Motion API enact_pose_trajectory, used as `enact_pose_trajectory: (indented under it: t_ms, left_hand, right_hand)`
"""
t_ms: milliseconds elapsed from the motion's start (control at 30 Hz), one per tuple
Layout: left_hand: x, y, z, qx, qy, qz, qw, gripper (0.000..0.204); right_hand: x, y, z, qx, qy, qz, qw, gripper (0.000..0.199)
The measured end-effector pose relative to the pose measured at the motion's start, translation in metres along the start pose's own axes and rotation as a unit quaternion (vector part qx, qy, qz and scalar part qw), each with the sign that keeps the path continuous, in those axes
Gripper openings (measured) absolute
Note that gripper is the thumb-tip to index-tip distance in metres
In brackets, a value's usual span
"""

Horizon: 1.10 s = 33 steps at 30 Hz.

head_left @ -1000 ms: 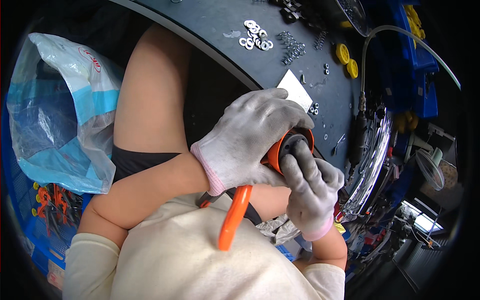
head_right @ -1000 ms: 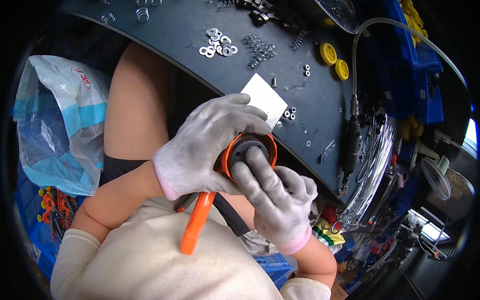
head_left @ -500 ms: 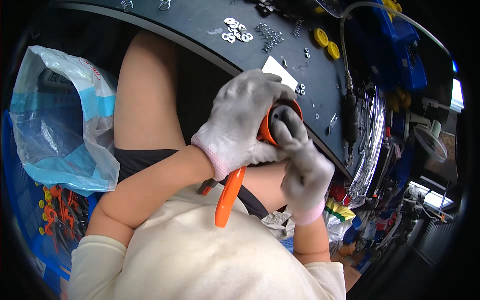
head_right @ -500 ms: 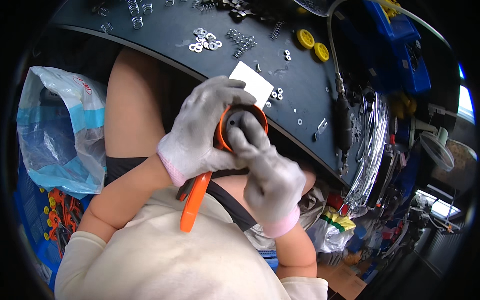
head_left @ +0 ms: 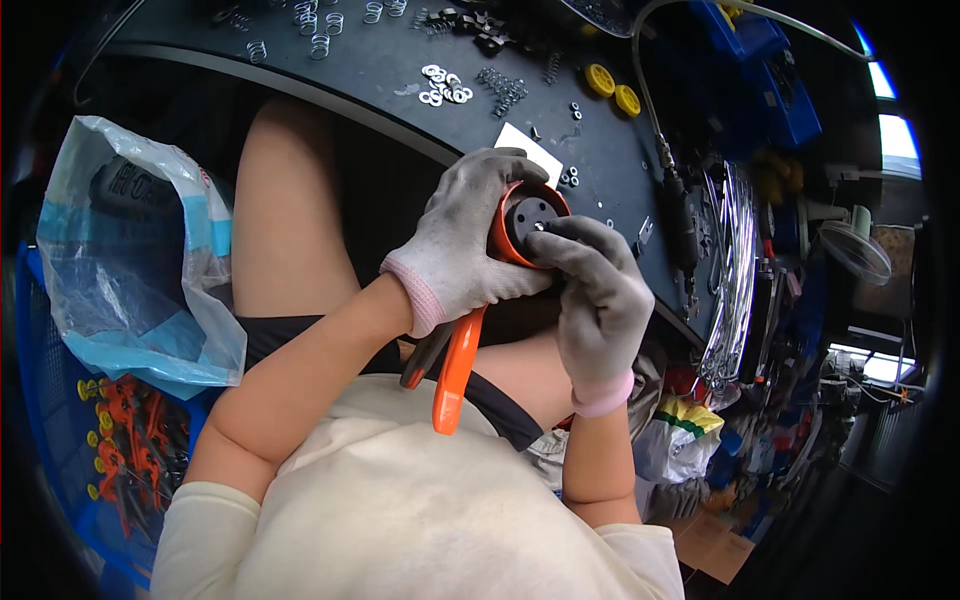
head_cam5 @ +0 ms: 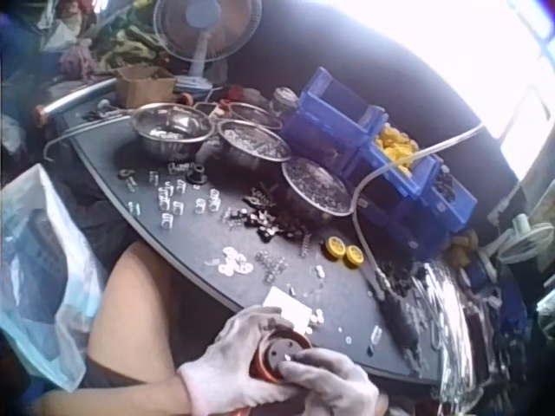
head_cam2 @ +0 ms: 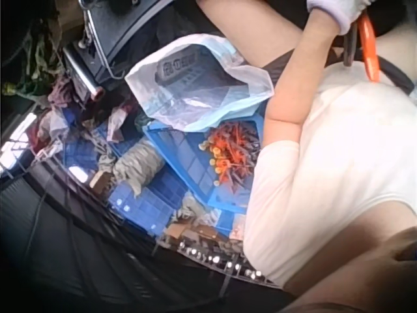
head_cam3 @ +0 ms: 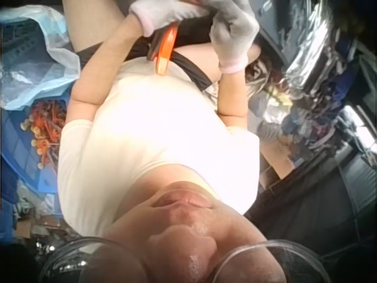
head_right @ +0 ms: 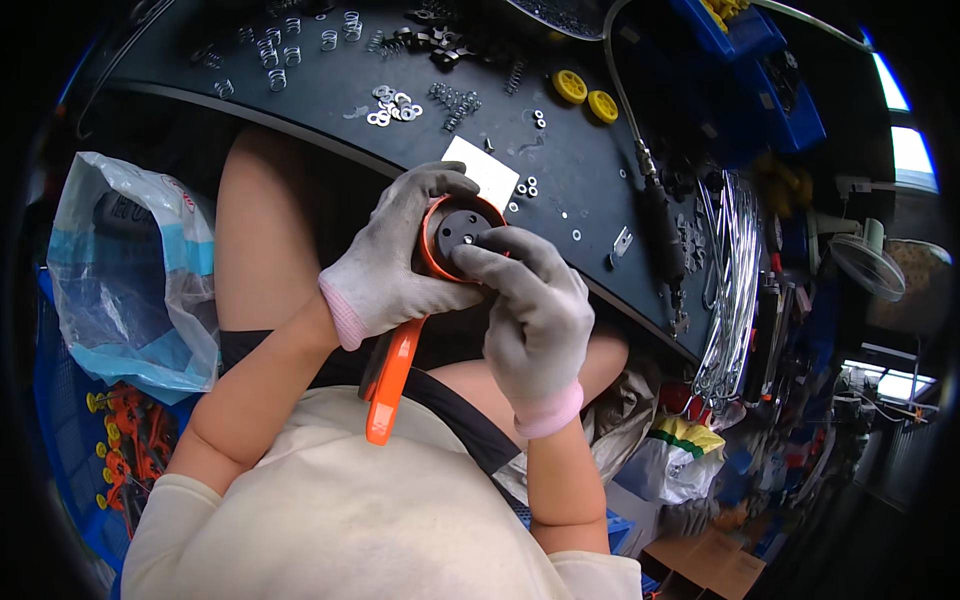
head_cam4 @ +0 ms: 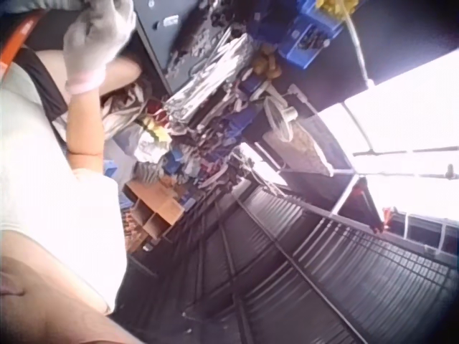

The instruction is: The person assembles small mechanical components into orange tool housings by inserting springs, yellow plastic caps, and washers, then securing them with screws using both a manual screwdriver and a pneumatic screwdriver.

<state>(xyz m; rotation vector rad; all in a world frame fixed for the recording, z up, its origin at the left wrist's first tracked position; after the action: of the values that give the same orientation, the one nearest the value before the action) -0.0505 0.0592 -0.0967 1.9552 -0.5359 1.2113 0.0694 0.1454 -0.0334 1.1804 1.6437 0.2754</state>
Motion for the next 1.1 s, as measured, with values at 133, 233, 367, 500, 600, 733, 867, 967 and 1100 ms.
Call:
enact_pose_trajectory:
  t_ms: [133, 233, 367, 500, 600, 733, 867, 967, 1100]
  left_hand:
    - [-0.001, 0.000, 0.001, 0.002, 0.000, -0.003, 1.000, 0.075]
    - [-0.012, -0.002, 0.008, 0.024, -0.038, -0.073, 0.996, 0.083]
    - [-0.048, -0.005, 0.033, 0.055, -0.002, 0.247, 0.967, 0.085]
    - [-0.126, -0.021, 0.050, 0.018, 0.182, -0.009, 0.983, 0.046]
    - [-0.126, -0.035, 0.043, -0.147, 0.344, -0.116, 0.920, 0.051]
    - [-0.160, -0.050, 0.051, -0.277, 0.397, -0.097, 0.870, 0.055]
    - [-0.178, -0.074, 0.065, -0.272, 0.202, -0.219, 0.915, 0.045]
    - [-0.221, -0.090, 0.079, -0.202, 0.201, -0.245, 0.927, 0.043]
    - [-0.210, -0.087, 0.074, -0.195, 0.233, -0.184, 0.935, 0.038]
  right_hand:
    - [0.003, -0.005, -0.001, 0.014, -0.093, -0.138, 0.986, 0.038]
    - [0.007, -0.004, 0.000, 0.009, -0.101, -0.168, 0.981, 0.036]
    - [0.027, -0.008, 0.035, 0.146, -0.105, -0.259, 0.949, 0.033]
    - [0.027, -0.058, 0.087, 0.027, -0.373, -0.637, 0.674, 0.063]
    - [-0.002, -0.079, 0.078, 0.022, -0.467, -0.678, 0.567, 0.059]
    - [0.004, -0.108, 0.082, -0.001, -0.438, -0.679, 0.589, 0.027]
    - [0.004, -0.110, 0.083, 0.025, -0.406, -0.673, 0.618, 0.022]
    - [-0.003, -0.109, 0.074, 0.040, -0.407, -0.655, 0.635, 0.031]
    - [0.002, -0.112, 0.076, 0.049, -0.424, -0.662, 0.616, 0.034]
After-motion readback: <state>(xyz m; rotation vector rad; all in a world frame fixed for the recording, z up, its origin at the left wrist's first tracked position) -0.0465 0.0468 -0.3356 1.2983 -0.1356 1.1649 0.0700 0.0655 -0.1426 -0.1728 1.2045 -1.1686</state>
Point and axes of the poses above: each hand's wrist, its own z-axis away from the middle knuckle, its own y-axis out of the back of the hand, x = y × z, the point moved 2 cm from there along -z, towards the middle knuckle, and after that the axes turned 10 degrees about -z, right-handed, at the moved point
